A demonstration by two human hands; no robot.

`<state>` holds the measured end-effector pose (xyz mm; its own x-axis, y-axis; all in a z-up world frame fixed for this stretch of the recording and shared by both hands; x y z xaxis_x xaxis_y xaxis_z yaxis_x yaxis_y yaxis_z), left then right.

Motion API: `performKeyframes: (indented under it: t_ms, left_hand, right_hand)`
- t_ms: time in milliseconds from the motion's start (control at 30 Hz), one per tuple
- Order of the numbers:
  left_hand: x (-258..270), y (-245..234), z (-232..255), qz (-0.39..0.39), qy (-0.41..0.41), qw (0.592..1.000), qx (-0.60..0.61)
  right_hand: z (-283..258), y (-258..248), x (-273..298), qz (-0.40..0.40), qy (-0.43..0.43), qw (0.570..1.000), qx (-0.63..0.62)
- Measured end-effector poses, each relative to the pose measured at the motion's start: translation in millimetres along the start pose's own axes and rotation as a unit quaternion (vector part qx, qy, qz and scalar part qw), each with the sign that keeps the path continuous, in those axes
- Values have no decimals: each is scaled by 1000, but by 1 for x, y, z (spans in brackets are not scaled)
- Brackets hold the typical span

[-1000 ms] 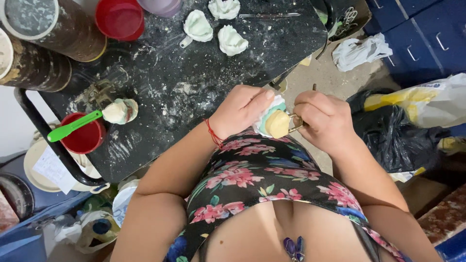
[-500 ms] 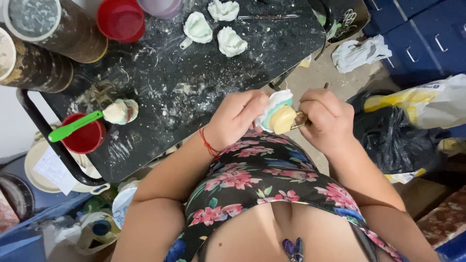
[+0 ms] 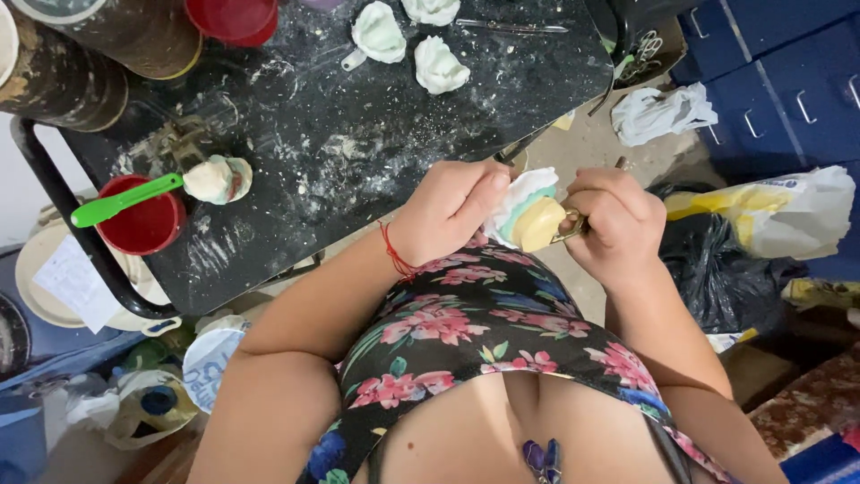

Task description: Inspecting and assembling dental impressions and plaster models on a laboratory bench

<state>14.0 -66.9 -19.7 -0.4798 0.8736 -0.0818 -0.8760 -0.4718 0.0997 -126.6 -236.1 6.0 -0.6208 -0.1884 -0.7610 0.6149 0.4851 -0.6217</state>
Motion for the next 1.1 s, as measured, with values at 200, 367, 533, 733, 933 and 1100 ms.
performKeyframes:
  t_ms: [200,367,533,733,933,1100]
  left_hand:
    - [-2,-2,-22,-5,-2,1000,5]
    - [0,-6,37,-26,-67,997,-31]
    - [4,-14,63,-84,-42,990,-102]
    - [-1,-23,33,-120,-75,990,-12]
    - [-3,-23,44,-140,-78,986,-55]
    - [-4,-25,42,-153,-78,982,-78]
  right_hand:
    - [-2,1,-6,3,7,1000,-5]
    - [-1,3,-7,-1,24,1000,13]
    - [-1,2,-3,-7,37,998,49]
    - [-12,5,-15,-42,15,996,79]
    - [-16,8,-18,-53,16,994,90]
    - [-10,8,-8,-63,15,996,66]
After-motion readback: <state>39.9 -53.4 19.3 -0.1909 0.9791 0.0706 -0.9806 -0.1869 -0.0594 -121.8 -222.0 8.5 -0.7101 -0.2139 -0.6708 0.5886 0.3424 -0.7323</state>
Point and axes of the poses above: each hand's wrist, its own x-axis away from the middle knuckle, its own y-axis out of the palm, z = x × y, the point moved 4 cm from there along -x, towards the middle knuckle, and after that the axes turned 9 degrees about -y, right-handed, at the moved point
